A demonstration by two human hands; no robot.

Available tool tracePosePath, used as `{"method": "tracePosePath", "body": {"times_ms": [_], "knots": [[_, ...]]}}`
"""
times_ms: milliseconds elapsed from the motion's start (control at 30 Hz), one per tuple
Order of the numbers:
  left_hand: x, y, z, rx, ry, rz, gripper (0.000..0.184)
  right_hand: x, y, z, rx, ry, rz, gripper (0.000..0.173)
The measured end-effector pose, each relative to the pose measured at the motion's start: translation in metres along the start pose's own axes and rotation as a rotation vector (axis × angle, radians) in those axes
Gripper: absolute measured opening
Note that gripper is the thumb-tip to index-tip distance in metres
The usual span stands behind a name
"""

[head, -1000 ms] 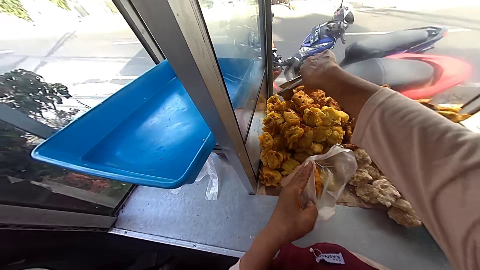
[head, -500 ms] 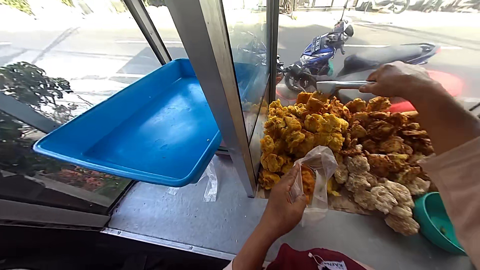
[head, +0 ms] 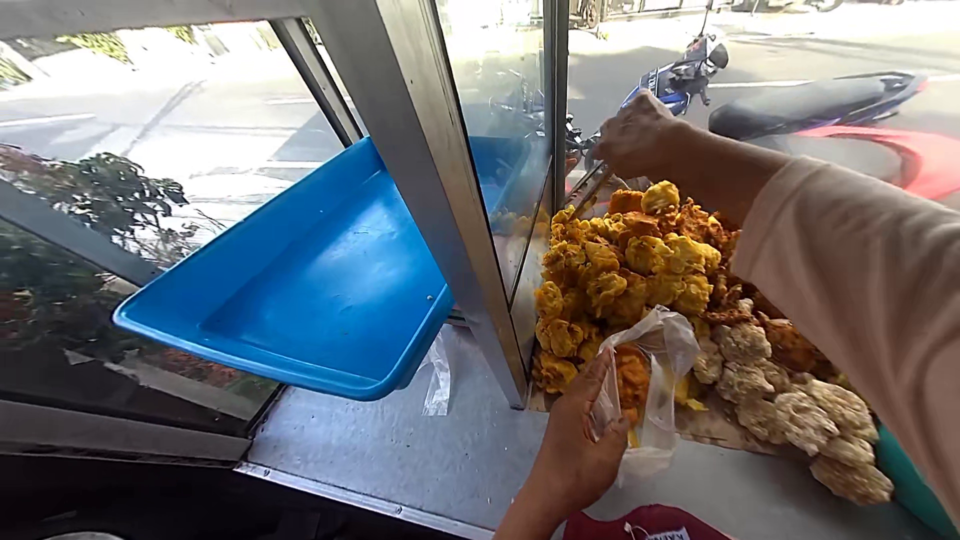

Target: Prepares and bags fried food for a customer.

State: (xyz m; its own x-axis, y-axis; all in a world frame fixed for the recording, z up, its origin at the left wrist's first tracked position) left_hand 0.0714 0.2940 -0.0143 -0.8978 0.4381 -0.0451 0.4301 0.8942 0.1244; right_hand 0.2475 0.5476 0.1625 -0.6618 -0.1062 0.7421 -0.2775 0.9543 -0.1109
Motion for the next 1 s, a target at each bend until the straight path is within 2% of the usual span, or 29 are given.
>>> {"method": "tracePosePath", "body": {"times_ms": [133, 233, 367, 467, 567, 667, 733, 800, 933, 1000], "knots": [[0.001, 0.001, 0.001, -0.004, -0.03, -0.009, 0.064, 0.003, 0.039, 0.02, 0.118, -0.17, 0.038, 0.015], [0.007, 0.001, 0.002, 0.004, -0.034, -0.042, 0.063, 0.002, 0.033, 0.013, 0.155, -0.153, 0.001, 0.014], [0.01, 0.003, 0.0, 0.081, -0.062, -0.087, 0.065, -0.004, -0.014, -0.031, 0.018, 0.047, -0.056, 0.014], [0.009, 0.009, -0.003, 0.12, -0.076, -0.084, 0.069, -0.014, -0.061, -0.065, -0.052, 0.203, -0.126, 0.023], [0.009, 0.015, -0.005, 0.141, -0.081, -0.101, 0.071, -0.028, -0.116, -0.085, -0.028, 0.432, -0.16, 0.017], [0.012, 0.016, -0.005, 0.171, -0.094, -0.12, 0.072, -0.053, -0.172, -0.096, 0.106, 0.646, -0.232, 0.017], [0.013, 0.016, -0.004, 0.176, -0.103, -0.139, 0.073, -0.06, -0.204, -0.092, 0.27, 0.688, -0.237, 0.028], [0.014, 0.014, -0.004, 0.188, -0.112, -0.169, 0.076, -0.065, -0.224, -0.077, 0.342, 0.729, -0.213, 0.029], [0.016, 0.008, -0.002, 0.181, -0.117, -0.205, 0.08, -0.079, -0.243, -0.032, 0.24, 0.705, -0.199, 0.021], [0.017, 0.004, 0.001, 0.159, -0.101, -0.204, 0.081, -0.084, -0.257, -0.013, 0.089, 0.715, -0.201, 0.031]]}}
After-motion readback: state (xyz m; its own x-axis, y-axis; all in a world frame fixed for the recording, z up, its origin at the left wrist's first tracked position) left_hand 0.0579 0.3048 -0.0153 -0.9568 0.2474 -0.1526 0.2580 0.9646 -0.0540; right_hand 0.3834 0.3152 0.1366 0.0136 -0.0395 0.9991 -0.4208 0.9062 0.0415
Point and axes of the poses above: each hand's wrist, its own y-axis towards the middle knuckle, its own x-axis out of the back of the hand, z = x × y, the point moved 1 cm from there along y, towards the middle knuckle, and after that the axes turned 11 degrees about -y, right-handed, at the moved point
